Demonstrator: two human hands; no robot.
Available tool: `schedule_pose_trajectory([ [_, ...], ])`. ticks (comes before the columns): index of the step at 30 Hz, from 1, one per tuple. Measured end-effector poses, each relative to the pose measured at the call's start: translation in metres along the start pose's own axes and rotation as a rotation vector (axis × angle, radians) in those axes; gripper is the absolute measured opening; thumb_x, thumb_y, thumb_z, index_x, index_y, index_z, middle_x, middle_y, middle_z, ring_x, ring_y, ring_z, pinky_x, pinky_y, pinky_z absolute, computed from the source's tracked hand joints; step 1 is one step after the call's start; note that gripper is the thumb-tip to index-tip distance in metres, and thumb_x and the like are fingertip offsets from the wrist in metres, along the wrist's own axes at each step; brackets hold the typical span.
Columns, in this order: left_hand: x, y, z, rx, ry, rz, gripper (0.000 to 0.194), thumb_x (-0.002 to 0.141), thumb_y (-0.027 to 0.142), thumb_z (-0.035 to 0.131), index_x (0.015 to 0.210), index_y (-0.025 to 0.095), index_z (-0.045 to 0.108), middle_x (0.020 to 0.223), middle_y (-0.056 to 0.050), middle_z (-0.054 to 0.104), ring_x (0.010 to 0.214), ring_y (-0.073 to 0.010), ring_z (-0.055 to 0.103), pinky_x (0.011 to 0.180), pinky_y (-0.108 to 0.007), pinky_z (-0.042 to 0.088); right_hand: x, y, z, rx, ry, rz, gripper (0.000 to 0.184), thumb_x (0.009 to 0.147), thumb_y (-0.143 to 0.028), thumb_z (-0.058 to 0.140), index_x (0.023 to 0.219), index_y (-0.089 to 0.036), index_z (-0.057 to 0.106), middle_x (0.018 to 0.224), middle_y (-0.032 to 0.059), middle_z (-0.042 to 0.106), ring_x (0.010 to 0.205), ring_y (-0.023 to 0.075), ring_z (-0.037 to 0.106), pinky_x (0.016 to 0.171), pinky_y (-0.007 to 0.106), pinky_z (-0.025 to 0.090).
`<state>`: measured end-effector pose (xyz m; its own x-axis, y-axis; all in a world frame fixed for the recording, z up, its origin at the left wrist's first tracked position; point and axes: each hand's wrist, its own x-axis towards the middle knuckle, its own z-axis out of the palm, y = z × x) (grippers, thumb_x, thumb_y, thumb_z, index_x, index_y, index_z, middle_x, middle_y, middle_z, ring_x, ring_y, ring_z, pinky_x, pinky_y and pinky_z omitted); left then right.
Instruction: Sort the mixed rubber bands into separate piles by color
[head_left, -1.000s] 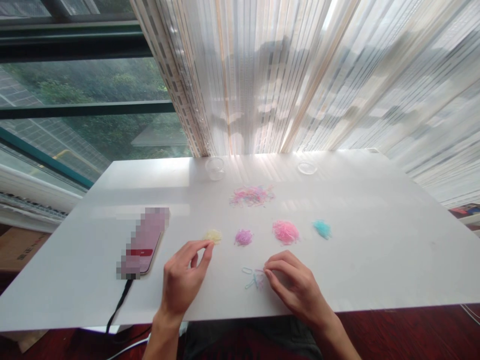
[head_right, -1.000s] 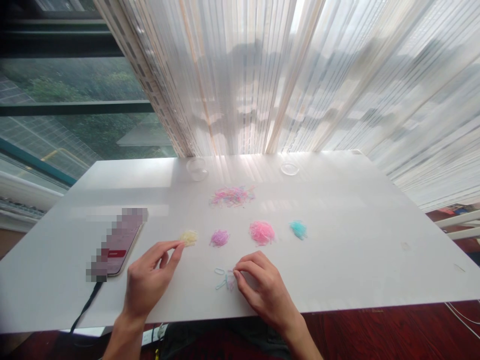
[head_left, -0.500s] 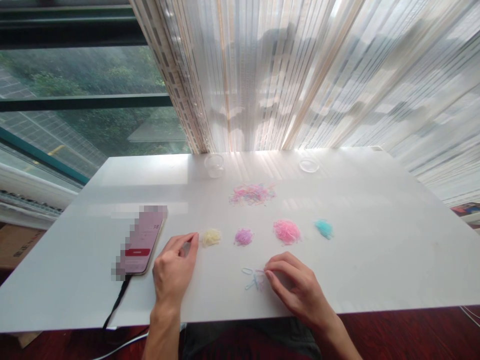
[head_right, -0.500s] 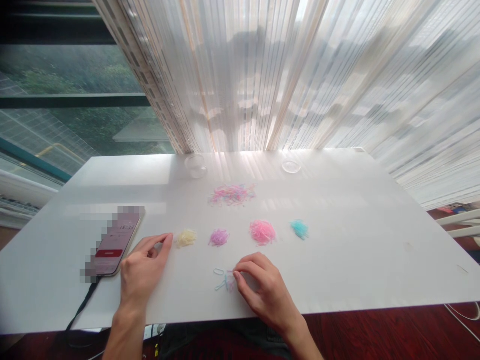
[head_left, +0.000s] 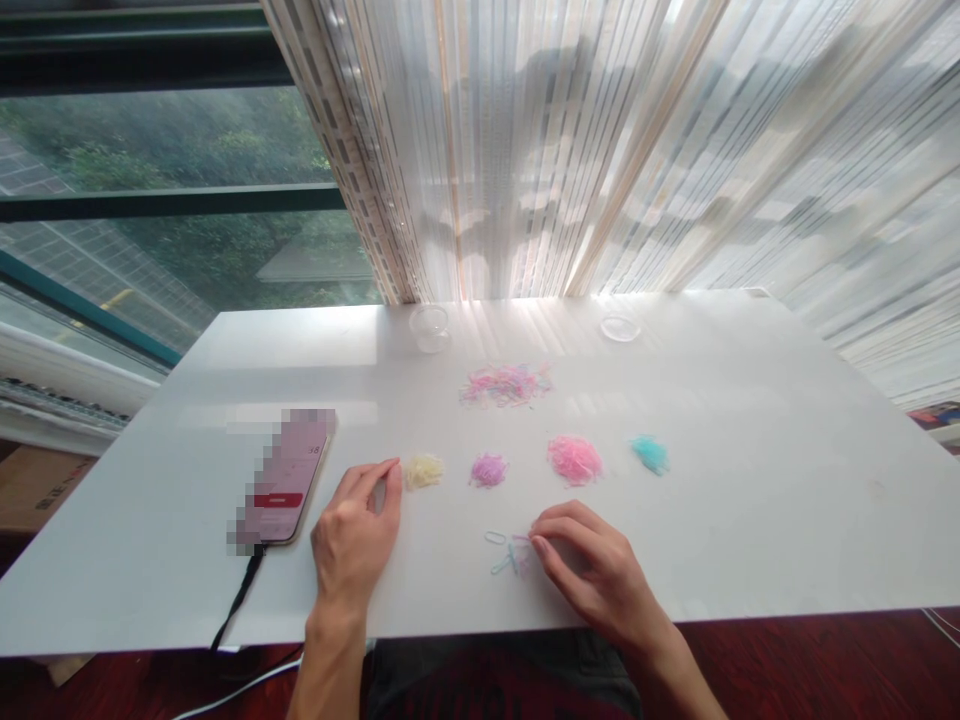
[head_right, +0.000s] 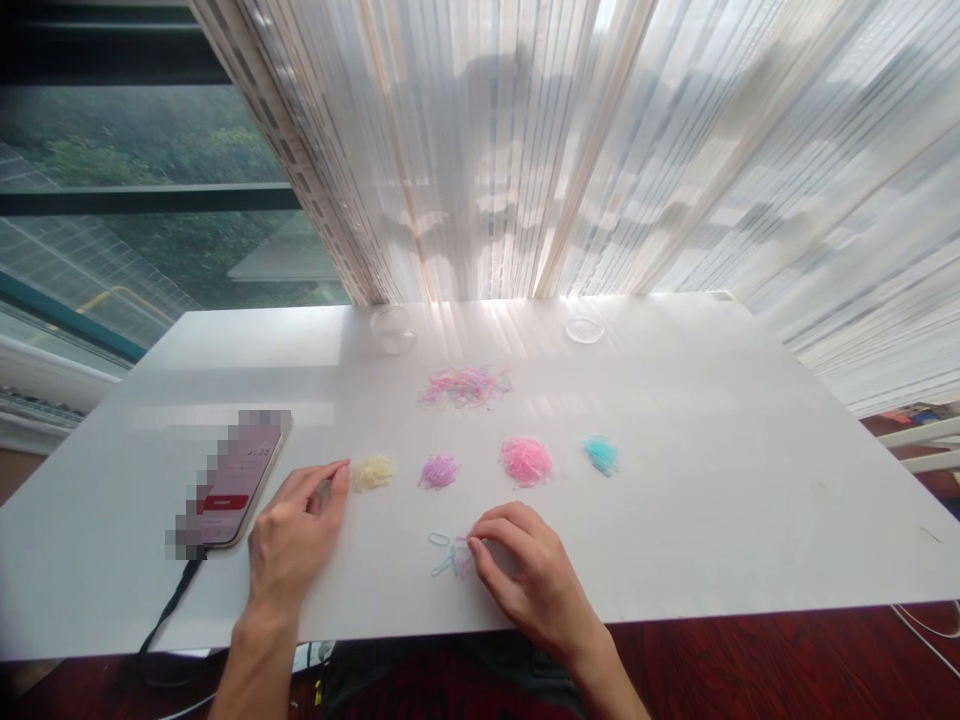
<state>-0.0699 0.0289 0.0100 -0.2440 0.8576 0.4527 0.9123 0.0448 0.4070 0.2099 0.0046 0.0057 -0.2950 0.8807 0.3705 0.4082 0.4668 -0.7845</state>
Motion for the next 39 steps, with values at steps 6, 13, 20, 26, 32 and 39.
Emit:
schedule_pose_trajectory([
  [6,0.000,-0.002,-0.002,-0.128,0.124,0.106,0.019,0.101,0.027,0.063,0.105,0.015,0.077,0.088,-0.003,0.073,0.053,-0.0101,0.053,0.060,-0.024,0.048,0.000,0.000,0.000,0.011,-0.015,-0.006,0.013,0.102,-0.015,0.060,0.100,-0.023,0.069,0.095,0.0051,0.071,0.087,0.0186,0.069,0.077,0.031,0.059],
  [13,-0.025,0.029,-0.016,-0.473,-0.234,0.409,0.007,0.102,0.019,0.065,0.106,0.021,0.071,0.089,0.000,0.072,0.062,-0.0115,0.057,0.066,-0.024,0.051,0.001,-0.001,-0.002,-0.016,-0.118,-0.041,0.020,0.098,-0.011,0.063,0.111,-0.024,0.069,0.104,0.0066,0.070,0.097,0.0212,0.065,0.084,0.036,0.058],
  [20,-0.042,0.042,-0.007,-0.465,-0.442,0.495,0.009,0.099,0.019,0.066,0.106,0.022,0.071,0.097,-0.005,0.070,0.084,-0.0210,0.066,0.076,-0.033,0.053,-0.002,-0.001,0.001,-0.111,-0.172,-0.048,0.025,0.089,-0.020,0.079,0.111,-0.023,0.068,0.113,0.0088,0.069,0.102,0.0254,0.062,0.087,0.042,0.058],
  [26,-0.045,0.042,-0.005,-0.421,-0.475,0.519,0.007,0.100,0.019,0.067,0.101,0.023,0.072,0.096,-0.004,0.069,0.082,-0.0209,0.063,0.075,-0.034,0.050,-0.001,-0.001,0.002,-0.138,-0.167,-0.054,0.016,0.093,-0.015,0.073,0.105,-0.023,0.067,0.111,0.0082,0.069,0.102,0.0244,0.061,0.086,0.040,0.058],
  [32,-0.048,0.043,-0.001,-0.381,-0.438,0.555,0.018,0.107,0.019,0.053,0.097,0.021,0.068,0.093,-0.005,0.067,0.077,-0.0212,0.061,0.073,-0.034,0.047,-0.001,-0.002,0.001,-0.125,-0.167,-0.039,0.019,0.094,-0.013,0.072,0.109,-0.023,0.068,0.110,0.0078,0.069,0.102,0.0242,0.061,0.087,0.040,0.058],
  [39,-0.043,0.050,-0.004,-0.530,-0.448,0.511,0.012,0.109,0.020,0.053,0.103,0.020,0.064,0.101,-0.006,0.069,0.084,-0.0194,0.066,0.077,-0.031,0.052,-0.001,-0.001,0.001,-0.098,-0.128,-0.083,0.022,0.095,-0.018,0.074,0.116,-0.023,0.069,0.107,0.0083,0.069,0.099,0.0238,0.063,0.084,0.039,0.059],
])
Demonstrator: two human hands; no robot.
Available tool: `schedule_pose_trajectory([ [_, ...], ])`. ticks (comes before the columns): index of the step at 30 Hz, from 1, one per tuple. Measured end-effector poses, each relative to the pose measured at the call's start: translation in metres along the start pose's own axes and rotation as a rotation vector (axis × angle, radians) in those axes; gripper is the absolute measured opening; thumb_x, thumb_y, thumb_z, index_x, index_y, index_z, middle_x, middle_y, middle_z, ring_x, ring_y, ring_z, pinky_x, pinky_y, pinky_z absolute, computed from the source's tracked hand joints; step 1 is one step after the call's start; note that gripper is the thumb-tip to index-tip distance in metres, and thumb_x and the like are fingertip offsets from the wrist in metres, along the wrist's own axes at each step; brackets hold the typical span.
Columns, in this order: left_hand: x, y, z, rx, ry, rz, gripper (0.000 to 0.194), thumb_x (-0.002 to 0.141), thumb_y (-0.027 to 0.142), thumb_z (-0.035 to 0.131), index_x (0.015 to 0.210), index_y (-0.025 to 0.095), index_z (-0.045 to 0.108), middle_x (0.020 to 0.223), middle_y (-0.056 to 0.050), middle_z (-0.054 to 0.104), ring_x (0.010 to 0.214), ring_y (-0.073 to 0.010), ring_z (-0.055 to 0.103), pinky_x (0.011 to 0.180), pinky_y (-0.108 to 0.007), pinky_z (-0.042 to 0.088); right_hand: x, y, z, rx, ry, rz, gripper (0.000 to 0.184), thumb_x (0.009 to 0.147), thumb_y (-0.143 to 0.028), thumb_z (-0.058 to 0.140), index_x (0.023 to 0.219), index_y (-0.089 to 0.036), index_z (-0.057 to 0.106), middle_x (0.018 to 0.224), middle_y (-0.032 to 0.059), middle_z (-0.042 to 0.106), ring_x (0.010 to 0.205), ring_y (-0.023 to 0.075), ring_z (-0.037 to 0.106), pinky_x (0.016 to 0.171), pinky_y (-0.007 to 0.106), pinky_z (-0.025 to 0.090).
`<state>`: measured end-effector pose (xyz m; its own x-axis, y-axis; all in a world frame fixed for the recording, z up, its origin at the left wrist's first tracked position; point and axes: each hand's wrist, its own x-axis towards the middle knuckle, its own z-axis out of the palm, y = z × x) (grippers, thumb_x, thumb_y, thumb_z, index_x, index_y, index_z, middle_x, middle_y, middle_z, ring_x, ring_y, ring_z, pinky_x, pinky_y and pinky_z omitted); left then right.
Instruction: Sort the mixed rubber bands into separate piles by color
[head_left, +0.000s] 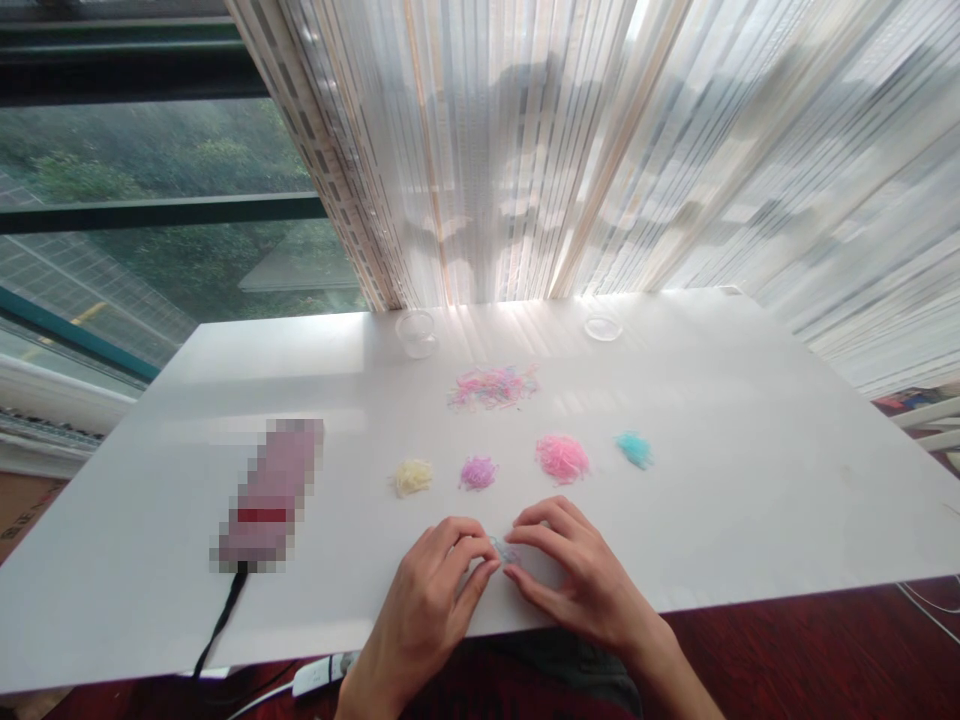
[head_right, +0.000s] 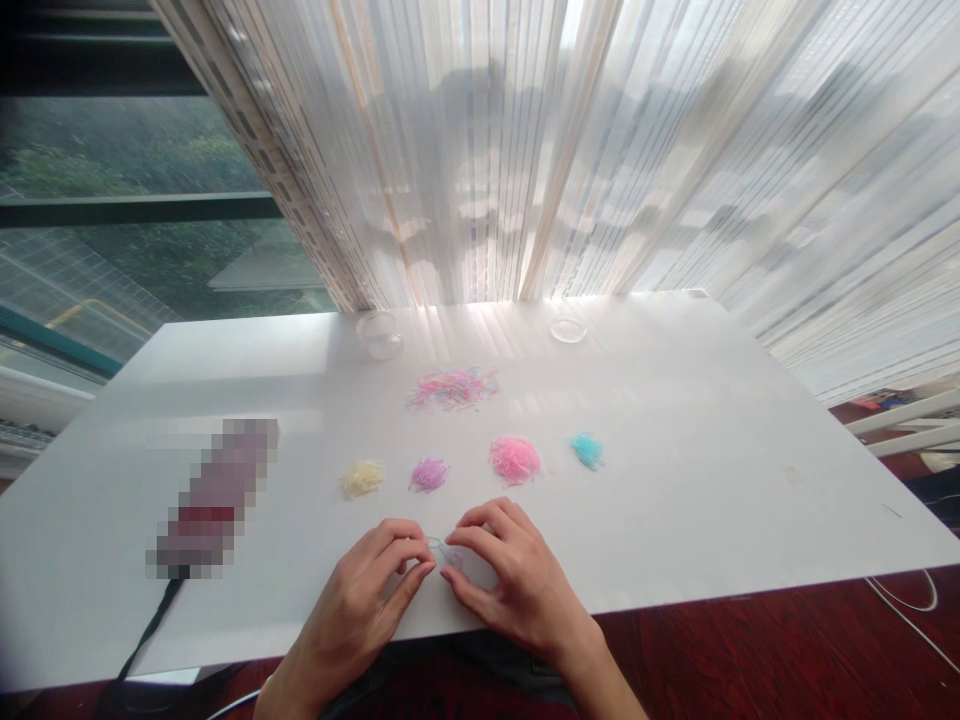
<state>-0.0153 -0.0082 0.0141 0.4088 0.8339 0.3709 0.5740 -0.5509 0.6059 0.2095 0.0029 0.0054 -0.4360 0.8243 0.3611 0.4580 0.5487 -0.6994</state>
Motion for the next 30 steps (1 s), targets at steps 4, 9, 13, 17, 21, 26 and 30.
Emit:
schedule_pose_trajectory([
  [4,0.009,0.000,0.005,-0.053,-0.019,0.022,0.010,0.108,0.019,0.056,0.102,0.021,0.064,0.092,-0.002,0.073,0.078,-0.0173,0.067,0.072,-0.028,0.050,0.000,0.000,-0.001,0.034,0.037,-0.032,0.017,0.097,-0.015,0.070,0.112,-0.023,0.070,0.102,0.0071,0.070,0.094,0.0221,0.064,0.080,0.036,0.059],
  [9,0.011,-0.005,0.011,-0.099,-0.001,0.038,0.010,0.107,0.018,0.059,0.100,0.021,0.066,0.088,-0.002,0.074,0.079,-0.0171,0.070,0.072,-0.026,0.052,0.001,0.000,-0.002,0.060,0.054,-0.023,0.016,0.101,-0.015,0.065,0.113,-0.023,0.070,0.100,0.0066,0.071,0.092,0.0211,0.064,0.080,0.036,0.059],
  [13,0.009,-0.007,0.011,-0.159,0.010,-0.009,0.007,0.106,0.020,0.061,0.106,0.021,0.068,0.091,-0.003,0.075,0.072,-0.0147,0.067,0.070,-0.025,0.053,0.001,0.002,-0.001,0.065,0.069,-0.017,0.014,0.102,-0.015,0.063,0.111,-0.023,0.070,0.098,0.0061,0.071,0.091,0.0202,0.065,0.079,0.034,0.060],
  [17,0.008,-0.007,0.009,-0.200,0.017,-0.045,0.010,0.105,0.019,0.060,0.110,0.021,0.069,0.095,-0.004,0.075,0.069,-0.0135,0.064,0.069,-0.024,0.054,0.002,0.003,0.000,0.074,0.108,-0.019,0.015,0.101,-0.014,0.063,0.110,-0.024,0.071,0.097,0.0059,0.071,0.089,0.0198,0.067,0.077,0.033,0.060],
  [21,0.009,-0.007,0.009,-0.223,0.023,-0.059,0.012,0.105,0.018,0.061,0.110,0.021,0.071,0.095,-0.005,0.075,0.065,-0.0126,0.061,0.067,-0.024,0.054,0.003,0.002,-0.001,0.084,0.112,-0.013,0.016,0.101,-0.013,0.063,0.110,-0.024,0.071,0.097,0.0059,0.071,0.089,0.0199,0.068,0.077,0.033,0.061],
  [26,0.009,-0.008,0.010,-0.204,0.024,-0.057,0.011,0.103,0.019,0.064,0.109,0.021,0.073,0.093,-0.004,0.076,0.064,-0.0121,0.061,0.064,-0.023,0.053,0.002,0.001,-0.001,0.090,0.127,-0.020,0.017,0.102,-0.013,0.061,0.112,-0.024,0.070,0.096,0.0062,0.072,0.088,0.0200,0.068,0.076,0.033,0.061],
  [30,0.006,-0.008,0.011,-0.223,0.031,-0.059,0.011,0.103,0.020,0.065,0.108,0.021,0.075,0.091,-0.003,0.077,0.064,-0.0123,0.062,0.063,-0.023,0.052,0.001,0.003,0.000,0.103,0.119,-0.018,0.017,0.102,-0.013,0.062,0.113,-0.023,0.068,0.097,0.0058,0.071,0.090,0.0191,0.068,0.078,0.032,0.061],
])
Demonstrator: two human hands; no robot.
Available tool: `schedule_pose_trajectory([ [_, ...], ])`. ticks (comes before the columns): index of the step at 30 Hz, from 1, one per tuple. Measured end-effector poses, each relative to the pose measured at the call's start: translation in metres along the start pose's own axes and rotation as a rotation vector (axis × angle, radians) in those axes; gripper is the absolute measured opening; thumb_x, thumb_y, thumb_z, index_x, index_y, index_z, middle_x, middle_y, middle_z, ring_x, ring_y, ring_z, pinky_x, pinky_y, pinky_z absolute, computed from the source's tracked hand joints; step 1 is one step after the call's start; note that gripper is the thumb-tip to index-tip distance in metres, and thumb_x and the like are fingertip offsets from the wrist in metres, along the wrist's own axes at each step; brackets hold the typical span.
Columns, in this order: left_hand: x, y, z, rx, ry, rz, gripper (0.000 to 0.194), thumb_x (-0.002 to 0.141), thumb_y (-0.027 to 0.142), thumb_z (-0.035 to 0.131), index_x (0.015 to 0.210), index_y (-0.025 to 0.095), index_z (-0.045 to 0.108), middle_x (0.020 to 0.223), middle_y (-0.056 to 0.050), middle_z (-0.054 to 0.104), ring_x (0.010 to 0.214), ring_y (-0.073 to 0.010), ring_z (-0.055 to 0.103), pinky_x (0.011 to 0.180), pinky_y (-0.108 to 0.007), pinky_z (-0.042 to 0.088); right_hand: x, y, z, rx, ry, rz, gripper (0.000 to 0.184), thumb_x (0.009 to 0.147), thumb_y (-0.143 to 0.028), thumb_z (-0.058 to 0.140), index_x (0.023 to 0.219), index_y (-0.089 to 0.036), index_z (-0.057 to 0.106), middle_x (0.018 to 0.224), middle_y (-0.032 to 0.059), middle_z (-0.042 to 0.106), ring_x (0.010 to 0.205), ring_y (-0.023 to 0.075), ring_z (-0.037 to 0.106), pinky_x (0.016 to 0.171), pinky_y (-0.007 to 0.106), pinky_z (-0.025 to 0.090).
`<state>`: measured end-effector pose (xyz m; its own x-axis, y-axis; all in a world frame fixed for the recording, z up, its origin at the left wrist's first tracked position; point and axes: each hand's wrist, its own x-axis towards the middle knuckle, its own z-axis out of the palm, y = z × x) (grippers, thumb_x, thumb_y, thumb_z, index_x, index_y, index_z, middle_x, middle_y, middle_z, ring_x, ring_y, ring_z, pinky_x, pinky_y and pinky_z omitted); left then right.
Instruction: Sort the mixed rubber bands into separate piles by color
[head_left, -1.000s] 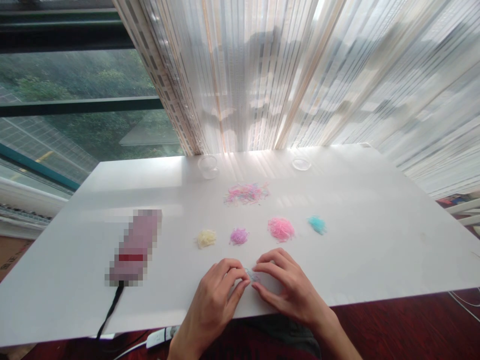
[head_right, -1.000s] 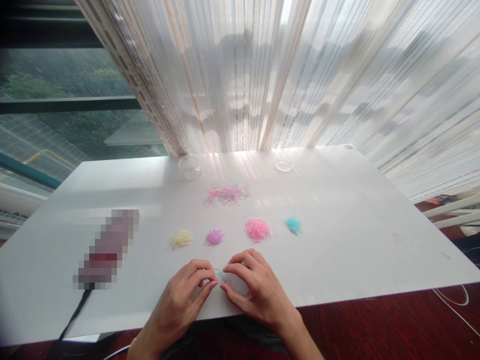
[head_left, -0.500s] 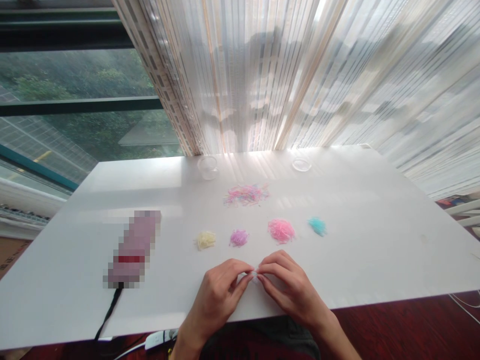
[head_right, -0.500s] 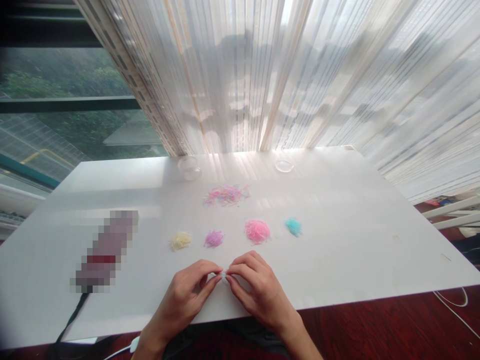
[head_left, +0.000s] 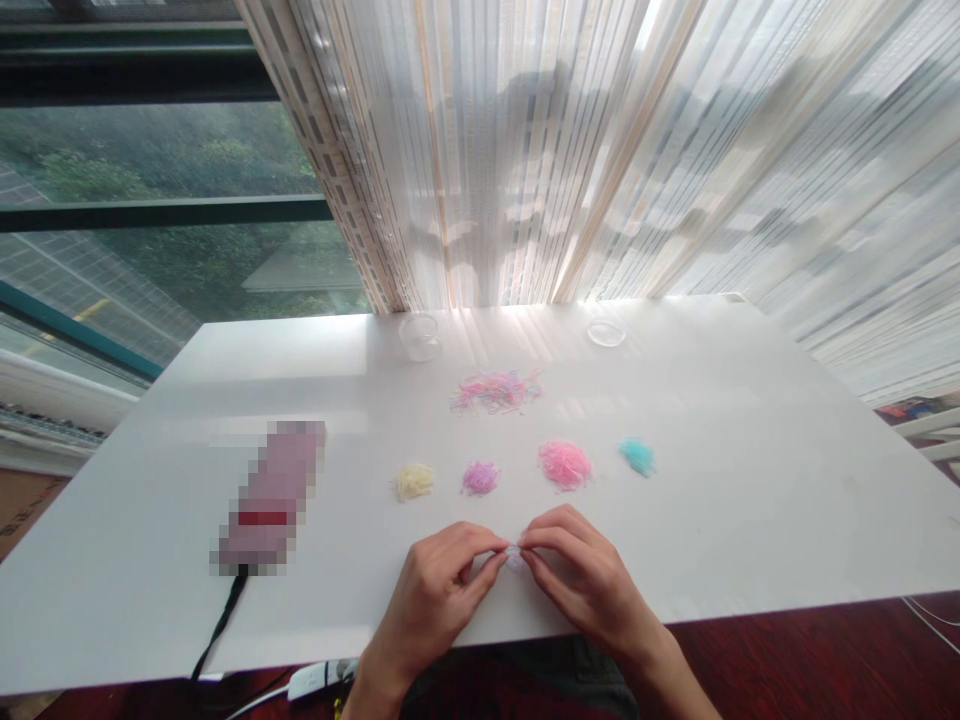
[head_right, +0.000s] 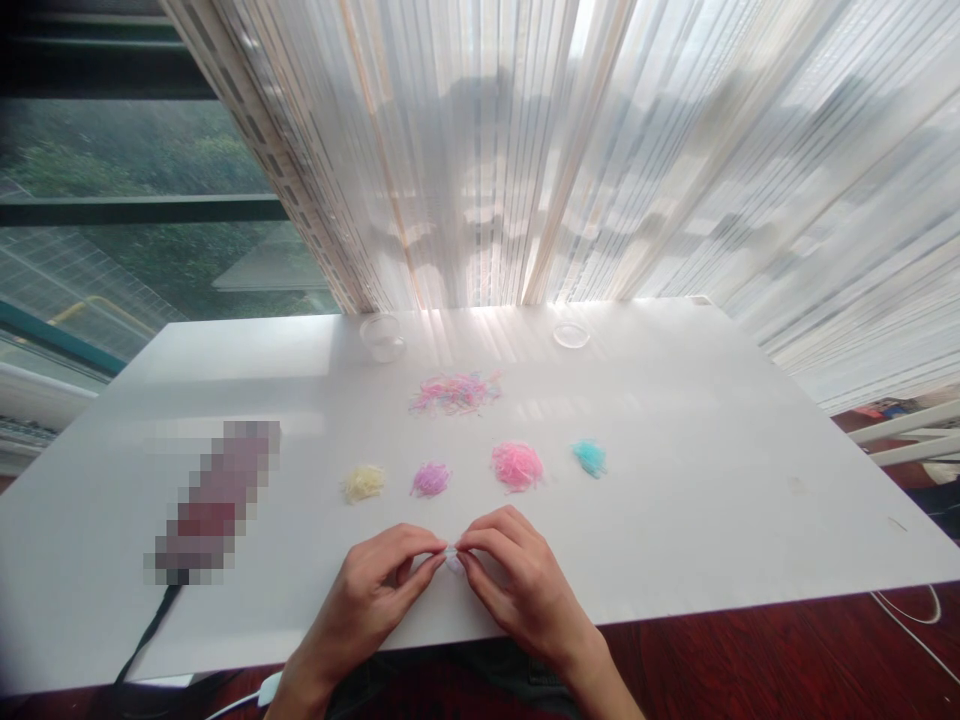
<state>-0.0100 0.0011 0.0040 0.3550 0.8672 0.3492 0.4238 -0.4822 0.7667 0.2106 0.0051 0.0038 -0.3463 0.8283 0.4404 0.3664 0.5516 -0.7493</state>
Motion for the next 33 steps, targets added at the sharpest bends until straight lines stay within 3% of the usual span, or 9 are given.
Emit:
schedule_pose_trajectory([
  [15,0.0021,0.0033,-0.0016,-0.008,0.045,0.036,0.011,0.102,0.016,0.063,0.101,0.020,0.073,0.087,-0.004,0.076,0.058,-0.0107,0.056,0.058,-0.022,0.050,0.0010,-0.0001,-0.0001,0.013,-0.002,0.000,0.019,0.102,-0.012,0.060,0.113,-0.024,0.068,0.096,0.0059,0.072,0.088,0.0195,0.069,0.077,0.031,0.061],
  [33,0.0004,0.0004,0.0009,0.011,0.008,-0.001,0.011,0.104,0.019,0.060,0.100,0.020,0.070,0.087,-0.003,0.076,0.058,-0.0113,0.060,0.059,-0.022,0.051,0.0001,0.0000,0.0008,-0.018,0.032,0.000,0.013,0.101,-0.014,0.060,0.105,-0.023,0.069,0.092,0.0053,0.073,0.084,0.0193,0.069,0.074,0.032,0.060],
])
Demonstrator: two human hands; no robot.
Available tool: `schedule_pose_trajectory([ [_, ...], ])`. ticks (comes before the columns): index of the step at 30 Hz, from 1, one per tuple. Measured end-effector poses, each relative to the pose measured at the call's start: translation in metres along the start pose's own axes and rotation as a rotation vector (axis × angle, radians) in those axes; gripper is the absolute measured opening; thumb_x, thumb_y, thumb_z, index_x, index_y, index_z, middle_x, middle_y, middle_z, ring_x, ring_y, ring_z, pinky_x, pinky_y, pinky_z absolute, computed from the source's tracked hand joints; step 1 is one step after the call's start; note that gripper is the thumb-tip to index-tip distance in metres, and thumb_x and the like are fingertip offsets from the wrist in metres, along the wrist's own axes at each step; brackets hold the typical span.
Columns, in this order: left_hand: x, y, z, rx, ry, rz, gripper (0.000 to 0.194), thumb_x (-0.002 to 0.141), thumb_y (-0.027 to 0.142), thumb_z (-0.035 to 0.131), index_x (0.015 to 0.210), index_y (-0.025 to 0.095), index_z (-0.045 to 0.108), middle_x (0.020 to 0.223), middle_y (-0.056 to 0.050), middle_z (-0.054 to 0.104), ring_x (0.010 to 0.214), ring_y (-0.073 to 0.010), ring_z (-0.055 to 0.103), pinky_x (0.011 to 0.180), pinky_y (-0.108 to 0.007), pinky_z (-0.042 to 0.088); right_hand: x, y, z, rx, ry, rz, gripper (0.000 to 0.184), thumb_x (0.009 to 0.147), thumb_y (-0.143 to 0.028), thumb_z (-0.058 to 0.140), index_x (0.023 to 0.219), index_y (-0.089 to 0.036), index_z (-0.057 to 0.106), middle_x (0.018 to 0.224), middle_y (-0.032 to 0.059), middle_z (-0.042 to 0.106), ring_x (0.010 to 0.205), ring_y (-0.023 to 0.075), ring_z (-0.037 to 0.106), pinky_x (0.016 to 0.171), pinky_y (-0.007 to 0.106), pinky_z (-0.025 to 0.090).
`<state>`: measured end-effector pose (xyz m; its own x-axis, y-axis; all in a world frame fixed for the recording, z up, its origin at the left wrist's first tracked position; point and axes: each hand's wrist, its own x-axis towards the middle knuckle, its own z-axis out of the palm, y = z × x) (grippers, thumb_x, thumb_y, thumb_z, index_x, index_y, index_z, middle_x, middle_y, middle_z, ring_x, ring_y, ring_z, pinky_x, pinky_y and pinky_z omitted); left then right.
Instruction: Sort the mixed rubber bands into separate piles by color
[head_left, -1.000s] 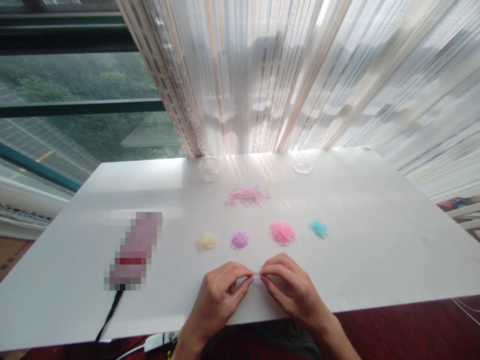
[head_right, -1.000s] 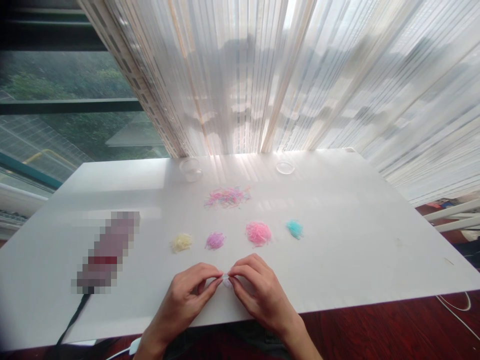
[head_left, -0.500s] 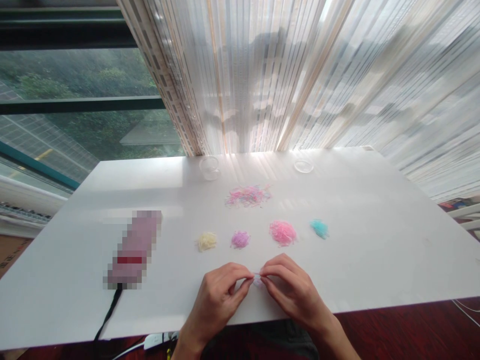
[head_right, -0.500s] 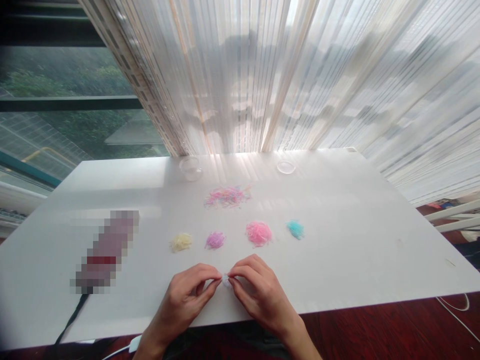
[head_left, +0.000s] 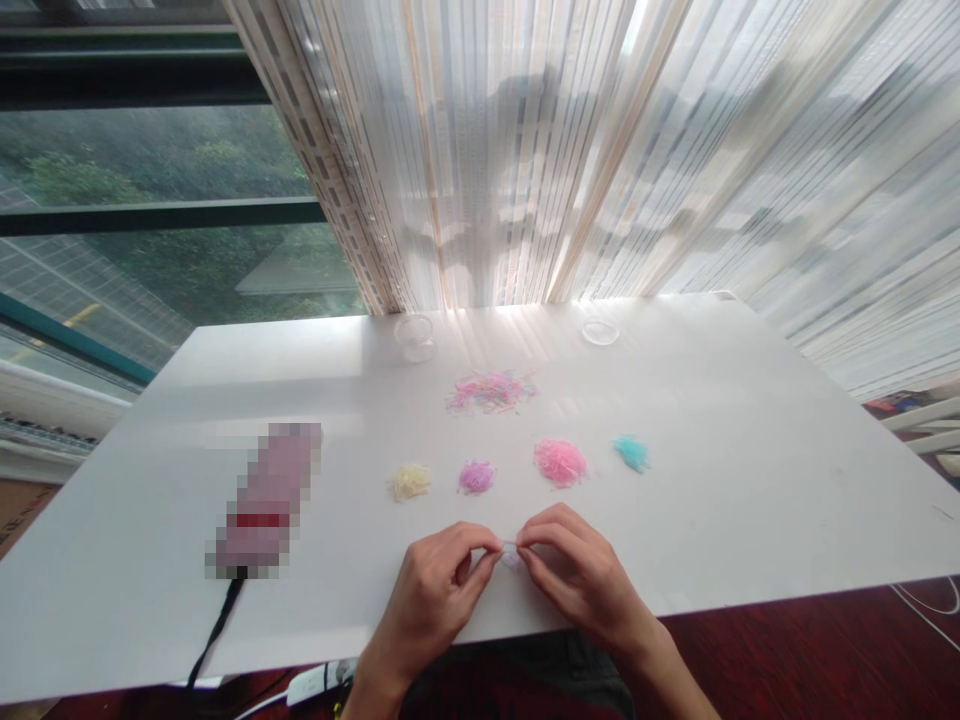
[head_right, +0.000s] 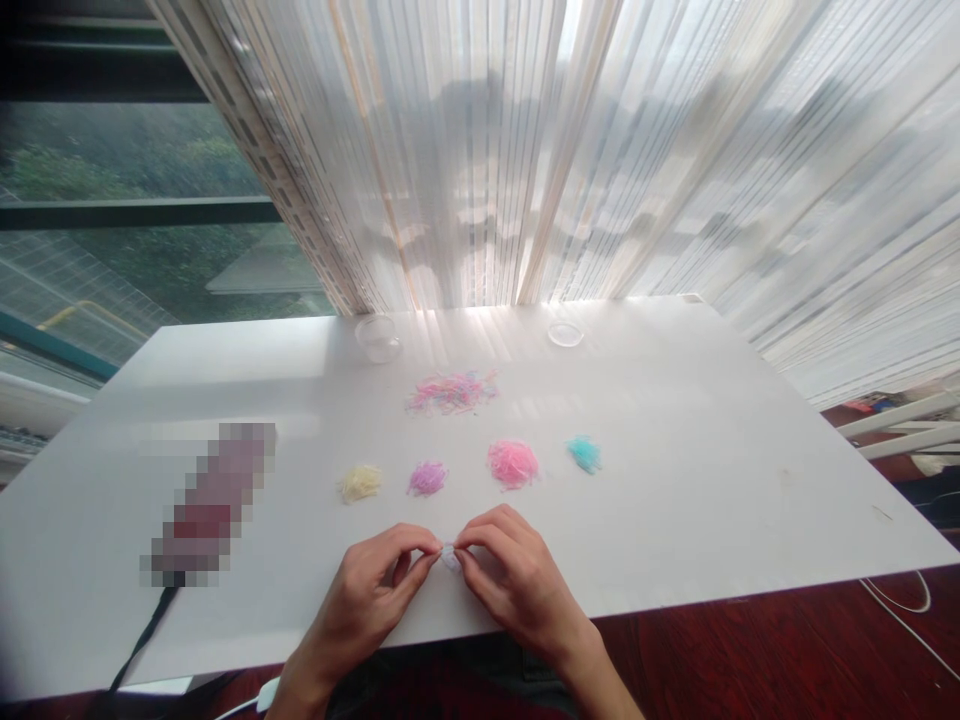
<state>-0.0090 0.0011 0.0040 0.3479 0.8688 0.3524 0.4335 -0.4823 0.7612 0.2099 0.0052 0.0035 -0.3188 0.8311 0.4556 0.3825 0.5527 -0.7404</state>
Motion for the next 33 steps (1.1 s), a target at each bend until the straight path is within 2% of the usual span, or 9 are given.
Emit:
schedule_pose_trajectory([
  [5,0.000,0.001,0.000,0.011,-0.011,0.018,0.012,0.105,0.020,0.059,0.101,0.020,0.070,0.088,-0.003,0.077,0.059,-0.0112,0.061,0.061,-0.022,0.052,0.001,-0.003,0.002,0.003,0.001,0.001,0.013,0.102,-0.015,0.060,0.103,-0.023,0.069,0.090,0.0051,0.073,0.083,0.0193,0.069,0.073,0.032,0.060],
  [9,-0.002,-0.002,0.000,0.003,0.034,-0.008,0.009,0.104,0.026,0.063,0.104,0.020,0.070,0.091,-0.004,0.077,0.061,-0.0111,0.062,0.058,-0.021,0.053,-0.002,-0.005,-0.008,0.087,0.097,0.034,0.011,0.101,-0.016,0.062,0.103,-0.023,0.070,0.090,0.0052,0.073,0.083,0.0191,0.070,0.073,0.031,0.061],
  [11,-0.003,-0.003,-0.001,0.012,0.081,-0.013,0.006,0.103,0.024,0.065,0.106,0.021,0.068,0.091,-0.003,0.076,0.060,-0.0105,0.060,0.058,-0.020,0.052,-0.005,0.000,-0.024,0.114,0.174,0.072,0.009,0.101,-0.018,0.064,0.104,-0.024,0.070,0.090,0.0051,0.072,0.083,0.0194,0.069,0.071,0.031,0.060],
  [14,-0.004,-0.004,-0.002,0.027,0.112,0.020,0.005,0.102,0.017,0.064,0.104,0.021,0.067,0.090,-0.002,0.074,0.062,-0.0104,0.059,0.060,-0.021,0.052,-0.008,0.019,-0.058,-0.054,0.383,0.170,0.006,0.099,-0.029,0.068,0.100,-0.024,0.073,0.091,0.0055,0.072,0.083,0.0212,0.068,0.078,0.036,0.059],
  [18,-0.001,-0.002,-0.002,0.044,0.093,0.052,0.008,0.102,0.013,0.063,0.102,0.021,0.066,0.091,-0.002,0.073,0.065,-0.0112,0.061,0.063,-0.022,0.051,-0.006,0.052,-0.097,-0.304,0.584,0.489,0.034,0.092,-0.056,0.070,0.093,-0.023,0.076,0.095,0.0067,0.076,0.075,0.0209,0.066,0.073,0.037,0.057],
  [19,-0.001,-0.001,-0.002,0.048,0.095,0.057,0.008,0.102,0.013,0.063,0.102,0.021,0.066,0.091,-0.002,0.073,0.065,-0.0112,0.060,0.063,-0.022,0.051,-0.005,0.058,-0.103,-0.312,0.589,0.563,0.041,0.089,-0.062,0.070,0.093,-0.022,0.077,0.096,0.0074,0.078,0.074,0.0209,0.068,0.071,0.036,0.058],
  [21,-0.002,0.001,-0.003,0.053,0.104,0.067,0.009,0.102,0.013,0.064,0.103,0.021,0.067,0.092,-0.002,0.073,0.063,-0.0112,0.058,0.063,-0.023,0.051,-0.002,0.066,-0.109,-0.319,0.584,0.606,0.048,0.086,-0.067,0.069,0.093,-0.020,0.078,0.095,0.0087,0.079,0.070,0.0205,0.068,0.068,0.035,0.057],
  [25,-0.006,0.001,-0.007,0.097,0.128,0.075,0.010,0.102,0.012,0.063,0.104,0.021,0.068,0.091,-0.002,0.073,0.069,-0.0130,0.062,0.065,-0.024,0.052,0.001,0.070,-0.108,-0.338,0.559,0.629,0.050,0.082,-0.069,0.071,0.091,-0.020,0.079,0.096,0.0091,0.080,0.066,0.0192,0.065,0.070,0.036,0.057],
  [33,-0.004,-0.005,-0.013,0.268,0.148,0.090,0.010,0.103,0.016,0.062,0.105,0.021,0.069,0.096,-0.004,0.072,0.088,-0.0186,0.070,0.075,-0.028,0.058,0.006,0.073,-0.106,-0.399,0.545,0.637,0.049,0.084,-0.066,0.066,0.091,-0.020,0.081,0.096,0.0105,0.080,0.069,0.0212,0.064,0.075,0.039,0.057],
])
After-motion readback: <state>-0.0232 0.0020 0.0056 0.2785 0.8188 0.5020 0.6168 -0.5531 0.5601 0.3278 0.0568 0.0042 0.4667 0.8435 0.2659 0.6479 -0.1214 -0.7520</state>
